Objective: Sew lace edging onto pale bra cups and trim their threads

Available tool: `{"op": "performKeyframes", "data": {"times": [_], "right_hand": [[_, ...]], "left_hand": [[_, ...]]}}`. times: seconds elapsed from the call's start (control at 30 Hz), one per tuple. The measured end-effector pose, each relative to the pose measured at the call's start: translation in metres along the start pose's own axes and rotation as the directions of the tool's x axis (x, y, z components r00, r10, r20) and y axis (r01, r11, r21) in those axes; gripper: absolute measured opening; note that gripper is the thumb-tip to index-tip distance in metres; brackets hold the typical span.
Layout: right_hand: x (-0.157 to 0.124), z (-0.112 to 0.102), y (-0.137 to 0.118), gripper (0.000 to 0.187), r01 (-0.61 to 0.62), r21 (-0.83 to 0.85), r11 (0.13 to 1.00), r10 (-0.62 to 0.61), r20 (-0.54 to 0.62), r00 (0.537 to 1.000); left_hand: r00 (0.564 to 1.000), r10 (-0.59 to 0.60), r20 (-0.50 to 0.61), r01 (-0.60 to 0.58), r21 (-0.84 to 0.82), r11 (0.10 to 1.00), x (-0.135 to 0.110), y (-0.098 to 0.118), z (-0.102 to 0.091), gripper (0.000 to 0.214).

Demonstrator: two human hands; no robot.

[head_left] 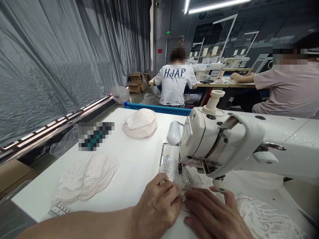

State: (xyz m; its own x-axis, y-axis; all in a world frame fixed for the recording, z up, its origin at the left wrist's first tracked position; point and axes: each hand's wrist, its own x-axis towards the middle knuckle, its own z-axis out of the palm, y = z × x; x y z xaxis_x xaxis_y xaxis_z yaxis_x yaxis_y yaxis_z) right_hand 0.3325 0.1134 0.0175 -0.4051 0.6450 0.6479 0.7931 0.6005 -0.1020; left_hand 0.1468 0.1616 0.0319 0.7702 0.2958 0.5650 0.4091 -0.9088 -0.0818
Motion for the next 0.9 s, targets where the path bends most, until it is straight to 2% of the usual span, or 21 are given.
{"op": "performKeyframes", "data": {"times": [0.03, 0.13, 0.17, 0.37, 0.57, 0.7, 0.9], "right_hand": [[0.002, -0.002, 0.001, 0.028, 0.021, -0.036, 0.999, -0.020, 0.010, 1.000], [0.005, -0.008, 0.005, 0.032, 0.128, -0.164, 0.978, -0.103, 0.158, 0.982], [0.005, -0.009, 0.007, 0.035, 0.150, -0.202, 0.968, -0.115, 0.175, 0.978], [0.002, 0.004, 0.024, 0.051, 0.158, -0.340, 0.927, -0.105, 0.169, 0.980], [-0.005, 0.013, 0.032, 0.047, 0.127, -0.358, 0.925, -0.074, 0.156, 0.985], [-0.007, 0.013, 0.032, 0.043, 0.125, -0.358, 0.925, -0.068, 0.169, 0.983], [0.004, 0.002, 0.020, 0.041, 0.200, -0.354, 0.914, -0.169, 0.116, 0.979]], "left_hand": [[1.000, 0.001, -0.005, -0.001, -0.002, 1.000, 0.000, 0.000, 0.000, 0.017], [1.000, -0.005, -0.025, 0.006, 0.015, 1.000, 0.001, -0.002, 0.003, 0.016], [1.000, -0.013, -0.024, 0.014, 0.022, 1.000, 0.002, -0.003, 0.004, 0.015], [0.998, -0.055, 0.041, 0.054, 0.036, 0.998, 0.009, -0.015, 0.014, 0.007], [0.995, -0.062, 0.075, 0.056, 0.076, 0.996, 0.011, -0.022, 0.017, 0.005], [0.995, -0.061, 0.078, 0.054, 0.096, 0.994, 0.012, -0.019, 0.016, 0.010], [0.996, -0.064, 0.068, 0.059, 0.080, 0.995, 0.006, -0.017, 0.016, 0.012]]}}
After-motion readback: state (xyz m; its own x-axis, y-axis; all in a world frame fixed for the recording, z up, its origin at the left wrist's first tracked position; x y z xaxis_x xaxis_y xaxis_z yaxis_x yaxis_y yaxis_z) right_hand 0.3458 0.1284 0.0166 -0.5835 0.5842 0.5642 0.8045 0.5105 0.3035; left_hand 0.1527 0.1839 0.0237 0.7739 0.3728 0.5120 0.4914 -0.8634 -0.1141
